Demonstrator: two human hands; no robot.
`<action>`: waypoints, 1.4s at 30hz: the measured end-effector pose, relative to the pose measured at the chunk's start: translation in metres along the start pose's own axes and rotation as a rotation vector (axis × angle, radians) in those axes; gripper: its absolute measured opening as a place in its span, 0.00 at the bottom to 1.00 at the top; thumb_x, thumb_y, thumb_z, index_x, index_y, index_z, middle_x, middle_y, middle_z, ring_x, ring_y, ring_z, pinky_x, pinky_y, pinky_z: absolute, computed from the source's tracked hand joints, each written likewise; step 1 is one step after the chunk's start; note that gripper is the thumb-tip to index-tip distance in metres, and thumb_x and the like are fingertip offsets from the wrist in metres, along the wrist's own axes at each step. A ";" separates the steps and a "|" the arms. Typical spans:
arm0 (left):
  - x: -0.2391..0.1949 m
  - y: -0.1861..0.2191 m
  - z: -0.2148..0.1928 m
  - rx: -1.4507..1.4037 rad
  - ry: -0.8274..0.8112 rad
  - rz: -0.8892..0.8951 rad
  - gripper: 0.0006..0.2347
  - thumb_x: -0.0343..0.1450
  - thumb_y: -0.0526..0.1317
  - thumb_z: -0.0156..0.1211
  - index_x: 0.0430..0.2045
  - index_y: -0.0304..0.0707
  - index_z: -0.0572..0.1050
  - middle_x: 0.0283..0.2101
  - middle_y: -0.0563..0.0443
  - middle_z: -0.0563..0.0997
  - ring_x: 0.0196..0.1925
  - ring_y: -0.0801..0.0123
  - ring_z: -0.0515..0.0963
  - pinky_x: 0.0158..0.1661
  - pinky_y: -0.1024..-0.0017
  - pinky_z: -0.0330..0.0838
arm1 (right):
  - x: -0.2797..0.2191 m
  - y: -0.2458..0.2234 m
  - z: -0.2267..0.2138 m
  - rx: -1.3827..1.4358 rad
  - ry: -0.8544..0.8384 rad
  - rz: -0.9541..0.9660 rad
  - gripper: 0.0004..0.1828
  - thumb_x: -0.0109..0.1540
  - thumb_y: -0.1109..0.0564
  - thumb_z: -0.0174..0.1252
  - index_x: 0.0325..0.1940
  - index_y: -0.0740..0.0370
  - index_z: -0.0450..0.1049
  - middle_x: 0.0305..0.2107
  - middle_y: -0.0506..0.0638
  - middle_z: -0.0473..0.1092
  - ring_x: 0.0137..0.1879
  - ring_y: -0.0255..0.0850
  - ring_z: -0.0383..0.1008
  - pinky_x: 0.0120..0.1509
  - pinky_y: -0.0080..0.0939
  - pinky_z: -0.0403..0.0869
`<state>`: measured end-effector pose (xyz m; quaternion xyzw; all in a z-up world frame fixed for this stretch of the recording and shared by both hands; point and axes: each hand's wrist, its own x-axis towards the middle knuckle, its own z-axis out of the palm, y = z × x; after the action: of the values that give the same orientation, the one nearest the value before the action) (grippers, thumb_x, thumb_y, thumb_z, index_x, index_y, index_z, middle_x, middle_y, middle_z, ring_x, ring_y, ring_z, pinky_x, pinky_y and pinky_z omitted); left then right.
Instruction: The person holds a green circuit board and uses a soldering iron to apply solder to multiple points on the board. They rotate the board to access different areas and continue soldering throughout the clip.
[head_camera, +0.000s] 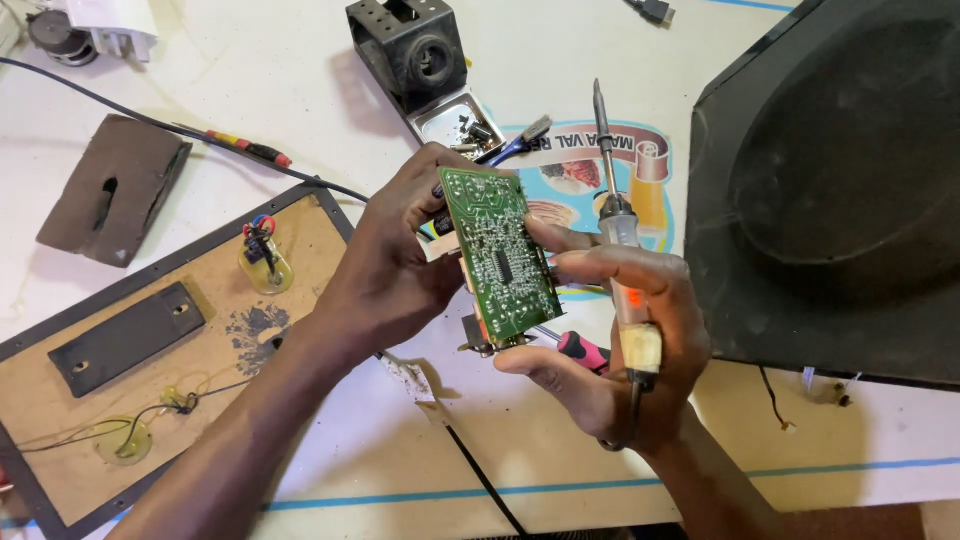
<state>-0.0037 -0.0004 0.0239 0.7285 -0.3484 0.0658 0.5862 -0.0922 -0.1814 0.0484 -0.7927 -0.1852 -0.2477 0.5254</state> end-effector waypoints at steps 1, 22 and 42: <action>-0.001 -0.003 0.001 0.009 -0.030 0.100 0.07 0.76 0.35 0.59 0.45 0.33 0.75 0.51 0.46 0.78 0.54 0.59 0.75 0.52 0.66 0.73 | 0.000 0.000 0.000 0.017 0.016 -0.016 0.34 0.50 0.52 0.74 0.51 0.67 0.64 0.50 0.69 0.74 0.63 0.58 0.79 0.77 0.61 0.78; 0.001 0.008 -0.003 0.055 -0.128 0.052 0.08 0.71 0.38 0.65 0.41 0.37 0.77 0.56 0.43 0.74 0.61 0.57 0.77 0.59 0.62 0.73 | -0.007 0.015 -0.008 0.037 0.006 -0.018 0.46 0.44 0.48 0.78 0.57 0.66 0.62 0.49 0.66 0.75 0.61 0.56 0.82 0.49 0.40 0.91; -0.010 -0.038 0.010 -0.073 -0.119 0.051 0.08 0.70 0.32 0.65 0.40 0.39 0.78 0.53 0.45 0.77 0.61 0.60 0.77 0.60 0.65 0.73 | -0.048 0.026 -0.032 0.176 0.223 0.192 0.47 0.71 0.20 0.44 0.71 0.64 0.63 0.34 0.61 0.73 0.38 0.51 0.81 0.52 0.51 0.85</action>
<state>0.0077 -0.0026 -0.0146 0.7002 -0.4033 0.0245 0.5886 -0.1229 -0.2224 0.0111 -0.7253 -0.0703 -0.2656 0.6313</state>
